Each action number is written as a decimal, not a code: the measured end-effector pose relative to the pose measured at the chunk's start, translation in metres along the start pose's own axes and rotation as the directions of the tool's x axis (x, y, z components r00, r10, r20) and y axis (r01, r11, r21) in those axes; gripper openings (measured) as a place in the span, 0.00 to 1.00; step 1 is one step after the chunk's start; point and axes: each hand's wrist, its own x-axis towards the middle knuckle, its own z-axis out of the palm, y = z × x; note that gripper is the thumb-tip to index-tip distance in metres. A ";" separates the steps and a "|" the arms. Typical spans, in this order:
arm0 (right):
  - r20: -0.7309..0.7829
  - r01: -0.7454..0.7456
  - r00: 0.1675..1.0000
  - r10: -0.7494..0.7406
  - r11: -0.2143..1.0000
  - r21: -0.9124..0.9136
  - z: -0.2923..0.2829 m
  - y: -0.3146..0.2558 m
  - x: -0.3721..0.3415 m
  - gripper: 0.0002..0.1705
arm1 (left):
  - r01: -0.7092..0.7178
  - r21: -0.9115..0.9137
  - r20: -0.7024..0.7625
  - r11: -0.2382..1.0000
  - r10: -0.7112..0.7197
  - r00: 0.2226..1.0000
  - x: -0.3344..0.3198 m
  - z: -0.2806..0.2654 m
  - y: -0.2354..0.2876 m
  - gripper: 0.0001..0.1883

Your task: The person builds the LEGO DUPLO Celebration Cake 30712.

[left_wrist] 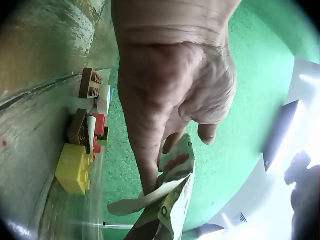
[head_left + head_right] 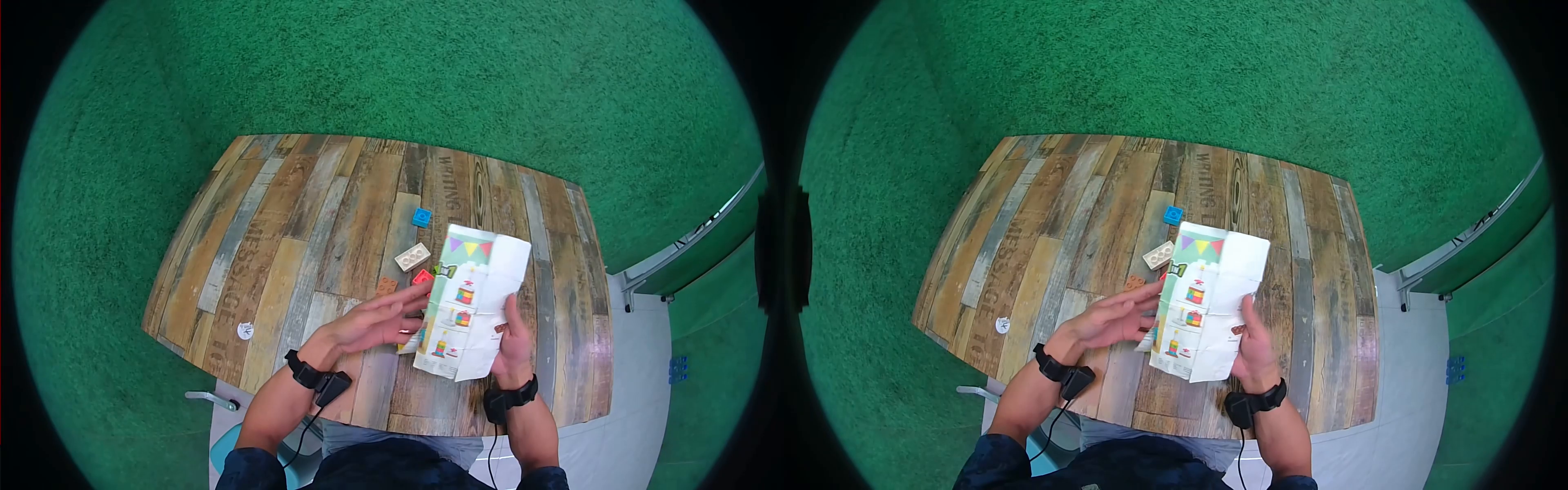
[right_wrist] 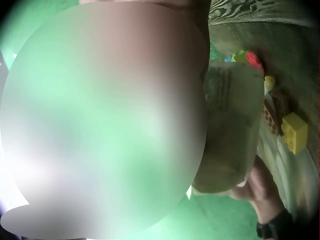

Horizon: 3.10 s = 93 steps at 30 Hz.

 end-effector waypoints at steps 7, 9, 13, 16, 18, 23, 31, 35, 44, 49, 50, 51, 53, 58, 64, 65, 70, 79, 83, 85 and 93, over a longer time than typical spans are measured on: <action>-0.014 -0.084 0.996 0.084 0.996 -0.039 0.010 0.008 -0.001 0.37 | 0.060 0.130 -0.071 0.990 -0.051 0.996 -0.001 0.001 -0.008 0.40; -0.029 -0.104 0.994 0.103 0.993 -0.053 0.012 0.010 0.001 0.37 | 0.070 0.128 -0.090 0.989 -0.058 0.994 0.000 0.000 -0.012 0.38; -0.046 -0.159 0.987 0.155 0.980 -0.117 0.013 0.016 0.003 0.36 | 0.095 0.117 -0.190 0.989 -0.072 0.979 0.005 0.006 -0.016 0.29; -0.059 -0.154 0.988 0.146 0.972 -0.177 0.009 0.016 0.002 0.36 | 0.093 0.146 -0.252 0.985 -0.054 0.966 0.008 0.006 -0.017 0.24; -0.066 -0.152 0.988 0.141 0.965 -0.215 0.008 0.014 0.002 0.37 | 0.093 0.151 -0.269 0.984 -0.049 0.962 0.008 0.002 -0.018 0.24; 0.017 0.093 0.996 -0.092 0.963 -0.252 0.010 0.010 0.012 0.40 | 0.070 0.150 -0.322 0.986 -0.018 0.947 0.006 -0.005 -0.016 0.23; -0.029 0.159 0.979 -0.203 0.839 -0.521 0.014 -0.007 0.024 0.45 | 0.009 0.121 -0.279 0.993 0.026 0.960 0.003 -0.005 -0.009 0.23; -0.101 -0.083 0.993 0.054 0.944 -0.319 0.010 -0.005 0.020 0.35 | 0.007 0.101 -0.249 0.995 0.018 0.968 0.001 -0.007 -0.008 0.23; -0.176 -0.126 0.984 0.006 0.723 -0.679 -0.009 0.006 0.023 0.12 | 0.102 0.283 -0.372 0.954 0.011 0.928 0.002 -0.011 -0.007 0.22; -0.197 -0.165 0.979 0.042 0.730 -0.663 0.003 0.008 0.025 0.17 | 0.094 0.315 -0.509 0.945 0.084 0.857 0.004 -0.026 -0.007 0.16; -0.215 -0.164 0.976 0.031 0.756 -0.634 0.008 0.006 0.025 0.20 | 0.083 0.335 -0.518 0.939 0.110 0.848 0.002 -0.026 -0.004 0.16; -0.218 -0.167 0.975 0.032 0.755 -0.634 0.013 0.002 0.025 0.20 | 0.083 0.332 -0.518 0.940 0.108 0.849 -0.001 -0.026 0.002 0.16; -0.171 -0.088 0.985 -0.031 0.759 -0.645 0.020 -0.007 0.024 0.23 | -0.032 0.382 -0.570 0.924 0.263 0.778 -0.008 -0.019 0.019 0.16; -0.208 -0.019 0.969 -0.137 0.791 -0.611 0.009 -0.018 0.024 0.22 | -0.012 0.570 -0.607 0.822 0.431 0.667 -0.041 -0.025 0.060 0.19; -0.247 0.094 0.936 -0.250 0.856 -0.509 0.001 -0.021 0.021 0.17 | 0.388 0.629 -0.712 0.674 0.299 0.635 -0.083 -0.038 0.081 0.24; -0.226 0.115 0.938 -0.261 0.854 -0.508 0.000 -0.022 0.020 0.17 | 0.509 0.628 -0.738 0.589 0.241 0.631 -0.089 -0.044 0.083 0.26; -0.235 0.110 0.937 -0.259 0.856 -0.505 0.004 -0.023 0.017 0.15 | 0.624 0.603 -0.788 0.497 0.250 0.562 -0.104 -0.075 0.087 0.28; -0.169 0.095 0.964 -0.206 0.859 -0.503 -0.002 -0.017 0.020 0.11 | 0.363 0.880 -0.264 -0.305 0.320 0.910 -0.020 -0.068 0.091 0.28; -0.149 0.041 0.979 -0.143 0.843 -0.537 0.004 -0.018 0.019 0.09 | 0.251 0.923 -0.179 -0.291 0.252 0.951 0.057 -0.071 0.086 0.28; -0.119 0.020 0.988 -0.100 0.841 -0.541 0.004 -0.017 0.019 0.09 | 0.095 0.963 -0.034 -0.252 0.237 0.971 0.094 -0.103 0.075 0.28; -0.099 -0.140 0.990 0.099 0.721 -0.679 0.017 -0.014 0.017 0.11 | 0.271 0.799 -0.310 -0.537 0.019 0.951 0.128 -0.068 0.057 0.32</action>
